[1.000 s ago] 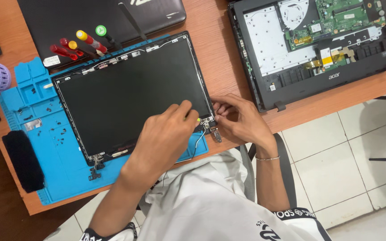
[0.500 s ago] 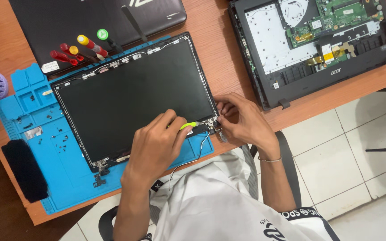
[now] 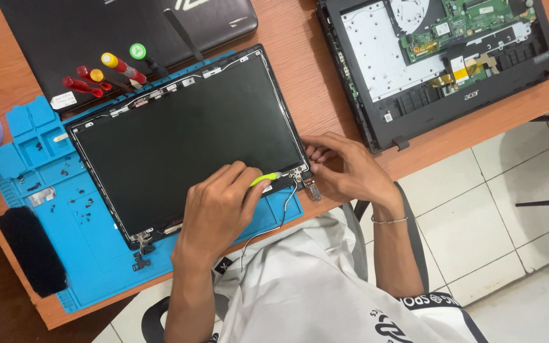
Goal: The person works on a laptop screen by handling small components and using a screwdriver to remove and replace screws along the display's edge.
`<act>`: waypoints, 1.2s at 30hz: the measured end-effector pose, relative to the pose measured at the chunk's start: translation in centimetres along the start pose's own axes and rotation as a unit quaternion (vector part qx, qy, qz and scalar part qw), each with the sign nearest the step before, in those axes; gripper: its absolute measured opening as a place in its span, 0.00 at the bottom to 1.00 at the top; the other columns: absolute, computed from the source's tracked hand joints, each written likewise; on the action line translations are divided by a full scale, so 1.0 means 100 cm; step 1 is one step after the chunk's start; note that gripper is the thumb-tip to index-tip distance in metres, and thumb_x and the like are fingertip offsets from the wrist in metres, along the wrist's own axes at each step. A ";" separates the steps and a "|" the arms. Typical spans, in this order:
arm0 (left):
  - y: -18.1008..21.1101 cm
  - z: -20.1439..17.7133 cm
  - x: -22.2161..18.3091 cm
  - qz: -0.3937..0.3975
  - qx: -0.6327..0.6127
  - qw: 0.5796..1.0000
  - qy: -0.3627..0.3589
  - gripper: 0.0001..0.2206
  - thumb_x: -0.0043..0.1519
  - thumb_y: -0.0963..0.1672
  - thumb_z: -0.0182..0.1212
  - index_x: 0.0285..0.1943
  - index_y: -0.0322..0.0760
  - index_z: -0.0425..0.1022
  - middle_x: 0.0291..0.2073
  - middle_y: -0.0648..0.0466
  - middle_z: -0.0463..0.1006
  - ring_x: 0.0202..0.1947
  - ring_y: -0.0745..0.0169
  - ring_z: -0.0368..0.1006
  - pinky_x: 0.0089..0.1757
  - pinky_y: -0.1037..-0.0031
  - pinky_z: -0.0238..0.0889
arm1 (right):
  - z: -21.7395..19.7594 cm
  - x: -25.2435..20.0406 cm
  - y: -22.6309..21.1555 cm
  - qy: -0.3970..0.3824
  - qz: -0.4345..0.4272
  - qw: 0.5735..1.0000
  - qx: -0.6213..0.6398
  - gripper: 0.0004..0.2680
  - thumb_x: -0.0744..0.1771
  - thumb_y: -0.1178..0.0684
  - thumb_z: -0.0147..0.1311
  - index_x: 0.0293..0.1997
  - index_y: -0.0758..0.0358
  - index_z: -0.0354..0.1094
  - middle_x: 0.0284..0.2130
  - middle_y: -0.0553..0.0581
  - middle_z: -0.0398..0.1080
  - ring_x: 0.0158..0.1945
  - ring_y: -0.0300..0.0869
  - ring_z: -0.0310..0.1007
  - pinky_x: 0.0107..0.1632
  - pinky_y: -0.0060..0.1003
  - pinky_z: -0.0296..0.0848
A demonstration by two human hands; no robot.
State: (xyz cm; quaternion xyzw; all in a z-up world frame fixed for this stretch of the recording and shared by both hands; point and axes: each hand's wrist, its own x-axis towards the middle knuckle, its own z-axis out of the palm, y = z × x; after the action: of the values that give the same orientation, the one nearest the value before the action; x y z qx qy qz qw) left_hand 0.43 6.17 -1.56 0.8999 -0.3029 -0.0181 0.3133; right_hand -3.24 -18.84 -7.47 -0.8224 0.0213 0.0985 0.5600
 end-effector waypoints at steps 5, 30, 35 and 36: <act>-0.002 0.005 -0.004 -0.005 -0.022 0.999 0.027 0.06 0.61 0.43 0.67 0.38 0.34 0.78 0.29 0.53 0.77 0.30 0.55 0.76 0.31 0.64 0.68 | 0.003 0.000 -0.003 0.016 0.003 1.000 -0.017 0.18 0.62 0.63 0.58 0.59 0.66 0.71 0.41 0.54 0.75 0.44 0.37 0.74 0.52 0.32 0.76; -0.018 0.008 -0.022 -0.044 -0.067 0.994 0.069 0.04 0.61 0.42 0.67 0.39 0.35 0.80 0.28 0.54 0.78 0.26 0.58 0.74 0.29 0.67 0.66 | 0.020 0.000 -0.017 0.089 0.030 0.995 -0.026 0.17 0.59 0.66 0.55 0.53 0.68 0.72 0.37 0.52 0.73 0.41 0.36 0.72 0.49 0.31 0.74; -0.019 0.008 -0.022 -0.048 -0.067 0.994 0.065 0.04 0.61 0.42 0.67 0.39 0.35 0.80 0.28 0.54 0.78 0.25 0.59 0.74 0.28 0.67 0.66 | 0.021 -0.001 -0.015 0.090 0.021 0.996 -0.016 0.17 0.60 0.67 0.54 0.54 0.68 0.71 0.37 0.52 0.72 0.41 0.36 0.72 0.49 0.30 0.74; -0.019 0.008 -0.022 -0.048 -0.067 0.994 0.065 0.04 0.61 0.42 0.67 0.39 0.35 0.80 0.28 0.54 0.78 0.25 0.59 0.74 0.29 0.67 0.66 | 0.020 -0.001 -0.014 0.086 0.012 0.996 -0.012 0.17 0.60 0.67 0.54 0.54 0.68 0.71 0.37 0.52 0.72 0.41 0.36 0.72 0.49 0.30 0.74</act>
State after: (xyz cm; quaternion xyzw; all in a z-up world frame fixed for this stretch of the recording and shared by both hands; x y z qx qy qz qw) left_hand -0.52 8.12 -3.59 0.8896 -0.2364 0.0056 0.3907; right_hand -3.43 -16.50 -6.88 -0.8339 0.0782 0.0348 0.5452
